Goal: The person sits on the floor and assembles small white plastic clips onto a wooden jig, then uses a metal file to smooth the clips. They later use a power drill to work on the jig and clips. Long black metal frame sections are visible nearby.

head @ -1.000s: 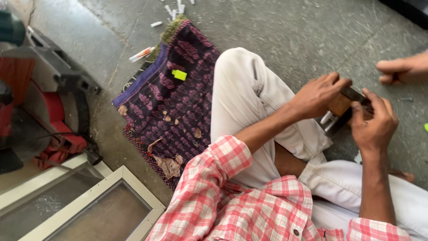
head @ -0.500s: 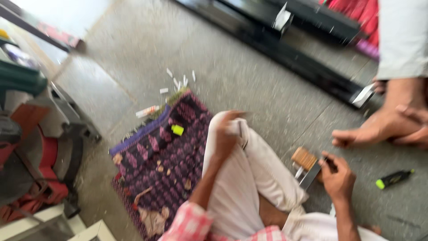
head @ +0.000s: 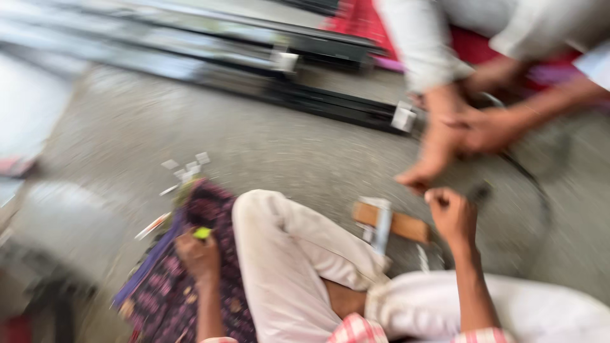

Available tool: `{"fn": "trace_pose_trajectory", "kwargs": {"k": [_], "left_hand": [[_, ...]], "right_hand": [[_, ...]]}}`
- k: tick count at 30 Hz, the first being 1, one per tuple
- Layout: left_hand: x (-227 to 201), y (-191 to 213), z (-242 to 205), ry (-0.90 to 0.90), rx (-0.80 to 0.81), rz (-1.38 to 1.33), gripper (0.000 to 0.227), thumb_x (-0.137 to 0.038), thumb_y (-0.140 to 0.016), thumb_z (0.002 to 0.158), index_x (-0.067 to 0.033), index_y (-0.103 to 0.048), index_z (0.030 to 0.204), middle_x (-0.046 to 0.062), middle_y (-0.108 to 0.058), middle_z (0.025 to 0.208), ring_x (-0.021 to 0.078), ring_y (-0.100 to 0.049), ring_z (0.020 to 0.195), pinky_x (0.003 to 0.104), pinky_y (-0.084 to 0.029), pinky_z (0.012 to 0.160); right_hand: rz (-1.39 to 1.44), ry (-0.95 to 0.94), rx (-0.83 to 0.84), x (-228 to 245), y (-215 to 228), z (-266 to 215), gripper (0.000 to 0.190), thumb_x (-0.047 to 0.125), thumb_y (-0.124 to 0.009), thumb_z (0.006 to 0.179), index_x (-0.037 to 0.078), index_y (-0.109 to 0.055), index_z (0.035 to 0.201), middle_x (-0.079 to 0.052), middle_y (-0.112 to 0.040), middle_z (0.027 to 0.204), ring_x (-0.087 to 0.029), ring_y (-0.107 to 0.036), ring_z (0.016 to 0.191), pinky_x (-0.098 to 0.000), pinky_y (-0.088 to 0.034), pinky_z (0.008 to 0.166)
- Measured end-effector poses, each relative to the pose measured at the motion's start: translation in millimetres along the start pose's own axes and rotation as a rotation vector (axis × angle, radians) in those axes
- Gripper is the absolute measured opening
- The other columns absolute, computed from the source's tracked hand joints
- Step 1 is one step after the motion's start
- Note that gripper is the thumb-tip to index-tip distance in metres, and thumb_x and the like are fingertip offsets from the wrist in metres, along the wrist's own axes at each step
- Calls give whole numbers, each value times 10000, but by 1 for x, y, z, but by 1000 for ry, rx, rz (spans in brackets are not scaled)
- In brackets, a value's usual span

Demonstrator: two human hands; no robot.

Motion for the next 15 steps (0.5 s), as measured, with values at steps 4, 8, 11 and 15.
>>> {"fn": "trace_pose_trajectory", "kwargs": {"k": [4,8,11,15], "left_hand": [[-10,4,25,-29,61,-45,356,-230,-812,872,10,-705,1112,236,-639,1089,397,-664,949,496,-558,833],[-41,15,37,236,173,-637,241,-158,-587,1039,23,-696,1156,192,-736,1015,283,-718,808,388,-586,702],[-113,37,45,170,196,-1244,293,-47,-469,990,25,-690,1168,161,-723,1049,244,-735,743,326,-655,676],[-243,34,18,-103,474,-1407,281,-82,-483,1038,63,-608,1244,219,-677,1202,300,-710,1031,393,-602,950]], "right_hand": [[-215,-169,-160,-60,64,3,336,345,-790,956,38,-719,837,-148,-732,828,-371,-696,771,-485,-524,718],[-254,-444,-301,-96,79,-9,374,399,-850,872,52,-718,923,-167,-748,900,-359,-716,810,-491,-536,732],[-295,-612,-234,-96,62,-1,626,531,-885,833,-9,-626,1016,-215,-699,940,-361,-684,835,-492,-531,710],[-271,-672,-147,-94,37,7,652,487,-877,788,-16,-576,1075,-201,-687,958,-328,-692,867,-454,-562,754]]}}
Point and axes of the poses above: each hand's wrist, its own z-axis towards the middle knuckle, its own y-axis out of the back of the hand, x = y × z, the point moved 6 cm from there along z, towards the middle knuckle
